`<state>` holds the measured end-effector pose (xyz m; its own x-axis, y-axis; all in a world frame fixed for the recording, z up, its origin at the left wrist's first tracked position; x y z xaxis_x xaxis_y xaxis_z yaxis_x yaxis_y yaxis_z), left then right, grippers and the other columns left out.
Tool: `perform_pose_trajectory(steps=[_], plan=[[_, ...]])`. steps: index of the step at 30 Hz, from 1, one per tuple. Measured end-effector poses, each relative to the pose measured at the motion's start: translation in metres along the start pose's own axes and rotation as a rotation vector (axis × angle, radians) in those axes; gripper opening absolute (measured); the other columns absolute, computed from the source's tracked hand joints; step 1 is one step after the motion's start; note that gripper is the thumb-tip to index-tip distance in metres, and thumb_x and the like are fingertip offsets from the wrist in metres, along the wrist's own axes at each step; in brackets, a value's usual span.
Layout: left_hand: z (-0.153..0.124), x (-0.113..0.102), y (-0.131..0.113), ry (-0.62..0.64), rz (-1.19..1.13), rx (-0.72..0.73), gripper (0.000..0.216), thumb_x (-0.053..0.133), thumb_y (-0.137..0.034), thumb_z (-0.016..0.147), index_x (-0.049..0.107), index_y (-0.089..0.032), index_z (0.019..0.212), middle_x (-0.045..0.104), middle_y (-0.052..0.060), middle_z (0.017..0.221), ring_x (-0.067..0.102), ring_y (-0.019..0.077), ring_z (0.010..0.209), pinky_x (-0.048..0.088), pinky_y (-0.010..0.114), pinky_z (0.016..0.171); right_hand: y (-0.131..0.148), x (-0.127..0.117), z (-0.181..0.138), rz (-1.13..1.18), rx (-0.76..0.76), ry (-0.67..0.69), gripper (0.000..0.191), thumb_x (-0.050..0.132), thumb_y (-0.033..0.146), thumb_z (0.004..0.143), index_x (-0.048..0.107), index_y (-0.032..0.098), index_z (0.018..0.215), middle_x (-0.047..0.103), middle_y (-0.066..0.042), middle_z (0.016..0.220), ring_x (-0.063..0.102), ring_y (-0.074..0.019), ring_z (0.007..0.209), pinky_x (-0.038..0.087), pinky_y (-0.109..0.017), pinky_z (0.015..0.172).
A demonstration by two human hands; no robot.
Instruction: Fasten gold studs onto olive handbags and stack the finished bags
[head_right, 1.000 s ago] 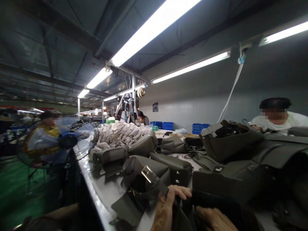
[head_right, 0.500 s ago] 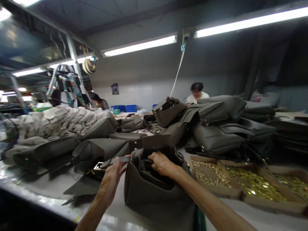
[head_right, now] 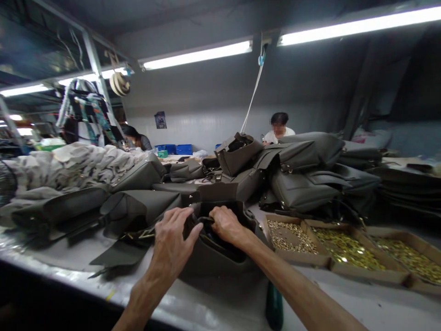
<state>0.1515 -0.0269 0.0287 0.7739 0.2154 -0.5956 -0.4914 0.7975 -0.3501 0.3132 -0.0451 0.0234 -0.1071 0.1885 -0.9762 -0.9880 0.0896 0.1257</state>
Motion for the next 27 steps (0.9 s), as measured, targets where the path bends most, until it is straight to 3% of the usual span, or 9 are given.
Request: perform_pose_trajectory(steps=[3, 6, 12, 14, 17, 20, 27], plan=[[0.004, 0.007, -0.003, 0.050, 0.082, 0.037, 0.011, 0.058, -0.020, 0.085, 0.065, -0.020, 0.094, 0.067, 0.005, 0.110, 0.047, 0.0301, 0.114, 0.035, 0.049, 0.089, 0.002, -0.004, -0.007, -0.012, -0.052, 0.031, 0.014, 0.051, 0.015, 0.087, 0.065, 0.014, 0.088, 0.064, -0.005, 0.086, 0.055, -0.0158, 0.085, 0.034, -0.023, 0.070], [0.000, 0.004, 0.000, 0.058, 0.086, 0.099, 0.015, 0.053, -0.017, 0.088, 0.066, -0.022, 0.089, 0.070, 0.003, 0.099, 0.048, 0.0279, 0.110, 0.033, 0.046, 0.088, 0.002, -0.010, -0.014, -0.033, -0.073, 0.093, 0.018, 0.049, 0.017, 0.090, 0.066, 0.016, 0.092, 0.065, -0.002, 0.086, 0.058, -0.0136, 0.082, 0.036, -0.022, 0.069], [-0.015, -0.011, 0.011, -0.002, 0.075, 0.147, 0.013, 0.052, -0.019, 0.089, 0.065, -0.020, 0.090, 0.068, 0.003, 0.088, 0.049, 0.0269, 0.103, 0.033, 0.042, 0.084, -0.015, -0.016, -0.032, -0.204, 0.053, 0.297, 0.029, 0.069, 0.013, 0.075, 0.065, 0.006, 0.103, 0.065, -0.016, 0.103, 0.061, -0.0263, 0.096, 0.046, -0.033, 0.078], [-0.019, -0.014, 0.012, -0.022, 0.062, 0.169, 0.013, 0.051, -0.019, 0.089, 0.064, -0.019, 0.090, 0.067, 0.004, 0.087, 0.049, 0.0270, 0.101, 0.034, 0.042, 0.083, -0.020, -0.017, -0.037, -0.250, 0.072, 0.343, 0.026, 0.068, 0.009, 0.077, 0.064, 0.006, 0.102, 0.065, -0.015, 0.104, 0.061, -0.0251, 0.097, 0.048, -0.037, 0.082], [-0.023, -0.016, 0.012, -0.028, 0.028, 0.184, 0.015, 0.048, -0.018, 0.090, 0.063, -0.017, 0.089, 0.065, 0.006, 0.087, 0.047, 0.0273, 0.101, 0.035, 0.042, 0.081, -0.024, -0.021, -0.039, -0.286, 0.058, 0.325, 0.020, 0.059, 0.012, 0.088, 0.062, 0.010, 0.107, 0.063, -0.010, 0.109, 0.060, -0.0208, 0.101, 0.049, -0.039, 0.088], [-0.022, -0.016, 0.012, 0.035, -0.034, 0.205, 0.018, 0.044, -0.018, 0.092, 0.061, -0.015, 0.085, 0.062, 0.006, 0.084, 0.045, 0.0261, 0.098, 0.036, 0.041, 0.081, -0.027, -0.029, -0.030, -0.307, 0.079, 0.254, 0.020, 0.052, 0.019, 0.095, 0.059, 0.011, 0.111, 0.063, -0.008, 0.106, 0.062, -0.0184, 0.095, 0.052, -0.037, 0.084], [-0.015, -0.014, -0.002, 0.259, 0.080, 0.309, 0.021, 0.045, -0.014, 0.087, 0.055, -0.017, 0.070, 0.058, 0.005, 0.077, 0.043, 0.0282, 0.096, 0.036, 0.044, 0.080, -0.020, -0.024, -0.012, -0.385, 0.155, 0.188, 0.022, 0.057, 0.028, 0.093, 0.061, 0.012, 0.108, 0.063, -0.008, 0.105, 0.062, -0.0196, 0.094, 0.053, -0.039, 0.082]])
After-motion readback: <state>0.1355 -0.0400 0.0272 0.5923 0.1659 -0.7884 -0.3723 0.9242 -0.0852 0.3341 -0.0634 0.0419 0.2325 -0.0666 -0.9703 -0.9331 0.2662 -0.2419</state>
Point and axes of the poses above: each hand's wrist, its own z-axis towards the middle knuckle, its own x-axis out of the palm, y = z × x, the point moved 2 cm from there along z, towards the middle knuckle
